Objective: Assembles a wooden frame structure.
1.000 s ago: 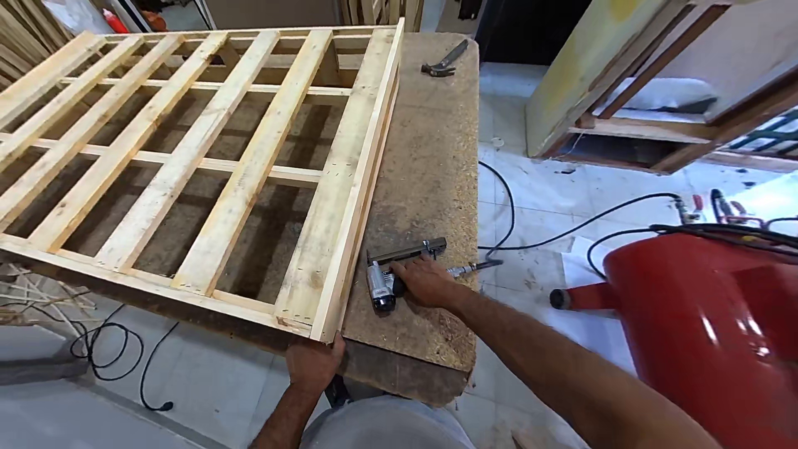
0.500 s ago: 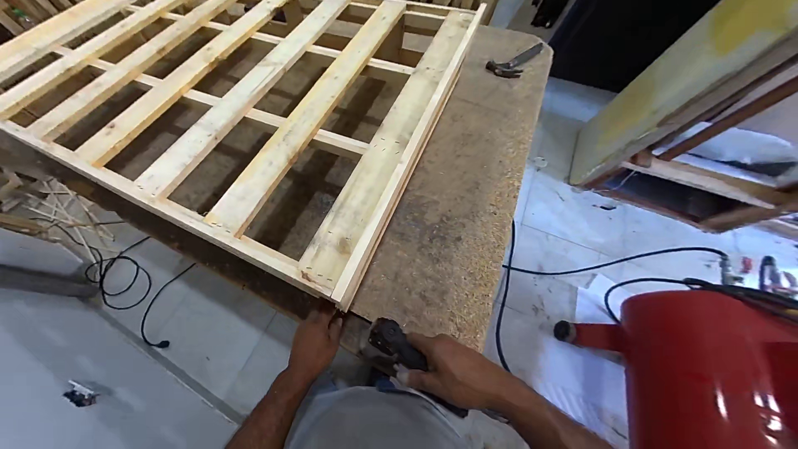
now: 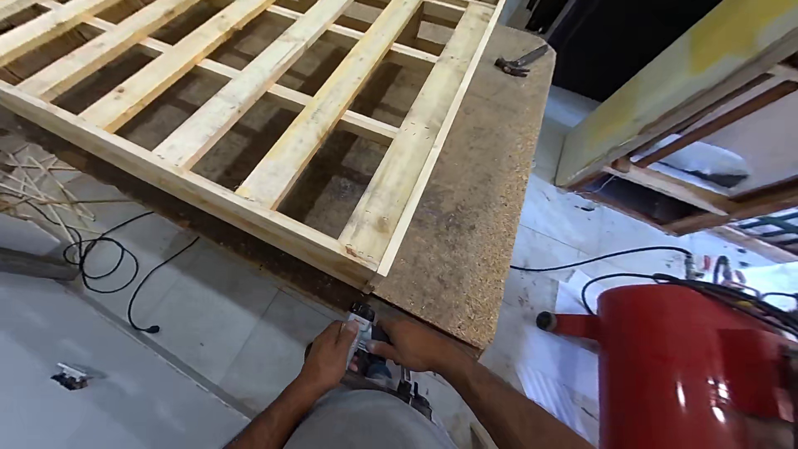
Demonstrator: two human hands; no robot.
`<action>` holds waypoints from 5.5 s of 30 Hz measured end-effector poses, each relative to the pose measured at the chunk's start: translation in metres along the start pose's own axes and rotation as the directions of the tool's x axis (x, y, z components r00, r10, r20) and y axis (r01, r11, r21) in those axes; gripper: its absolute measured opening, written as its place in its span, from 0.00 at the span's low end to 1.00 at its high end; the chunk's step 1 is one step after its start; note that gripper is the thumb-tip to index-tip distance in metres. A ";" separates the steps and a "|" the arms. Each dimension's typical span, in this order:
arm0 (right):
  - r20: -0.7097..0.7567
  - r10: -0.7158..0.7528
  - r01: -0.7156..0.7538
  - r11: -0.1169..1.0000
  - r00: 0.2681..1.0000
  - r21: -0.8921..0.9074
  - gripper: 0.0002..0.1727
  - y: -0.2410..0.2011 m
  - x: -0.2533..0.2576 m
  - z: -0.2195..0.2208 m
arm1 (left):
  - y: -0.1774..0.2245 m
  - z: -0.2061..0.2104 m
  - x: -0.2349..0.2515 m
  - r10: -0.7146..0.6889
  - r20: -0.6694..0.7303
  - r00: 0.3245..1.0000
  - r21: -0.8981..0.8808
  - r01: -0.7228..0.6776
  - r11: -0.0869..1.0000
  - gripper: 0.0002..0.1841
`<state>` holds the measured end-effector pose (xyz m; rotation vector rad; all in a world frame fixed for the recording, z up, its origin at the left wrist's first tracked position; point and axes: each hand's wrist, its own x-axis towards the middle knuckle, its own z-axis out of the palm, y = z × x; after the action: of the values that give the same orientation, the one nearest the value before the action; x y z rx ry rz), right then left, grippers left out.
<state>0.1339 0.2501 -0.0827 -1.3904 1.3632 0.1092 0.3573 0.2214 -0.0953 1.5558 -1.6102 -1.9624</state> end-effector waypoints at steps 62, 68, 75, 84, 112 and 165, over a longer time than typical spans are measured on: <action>-0.542 -0.131 0.555 0.102 0.830 0.826 0.35 0.063 -0.095 0.008 | 0.038 -0.010 0.089 0.437 0.135 0.889 0.956 -0.233 0.177 0.17; -0.583 -0.176 0.565 -0.144 0.793 0.813 0.30 0.074 -0.056 0.026 | 0.048 -0.022 0.094 0.451 0.281 0.847 0.955 -0.295 -0.039 0.19; -0.597 -0.009 0.574 -0.265 0.802 0.775 0.22 0.075 -0.011 0.055 | 0.041 -0.023 0.102 0.531 0.337 0.778 0.935 -0.342 -0.091 0.17; -0.522 -0.006 0.482 -0.377 0.853 0.791 0.27 0.072 0.028 0.049 | 0.035 -0.038 0.120 0.612 0.373 0.697 0.891 -0.453 -0.027 0.33; -0.576 -0.048 0.482 -0.494 0.816 0.724 0.26 0.066 0.045 0.058 | 0.033 -0.027 0.115 0.650 0.367 0.665 0.903 -0.423 -0.076 0.24; -0.549 -0.036 0.490 -0.405 0.835 0.772 0.23 0.047 0.024 0.099 | 0.049 -0.058 0.124 0.463 0.369 0.806 0.675 -0.575 0.462 0.21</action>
<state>0.1663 0.3200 -0.1651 -0.0283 0.6114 -1.4767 0.3247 0.0828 -0.1227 0.8418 -2.7980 -1.0683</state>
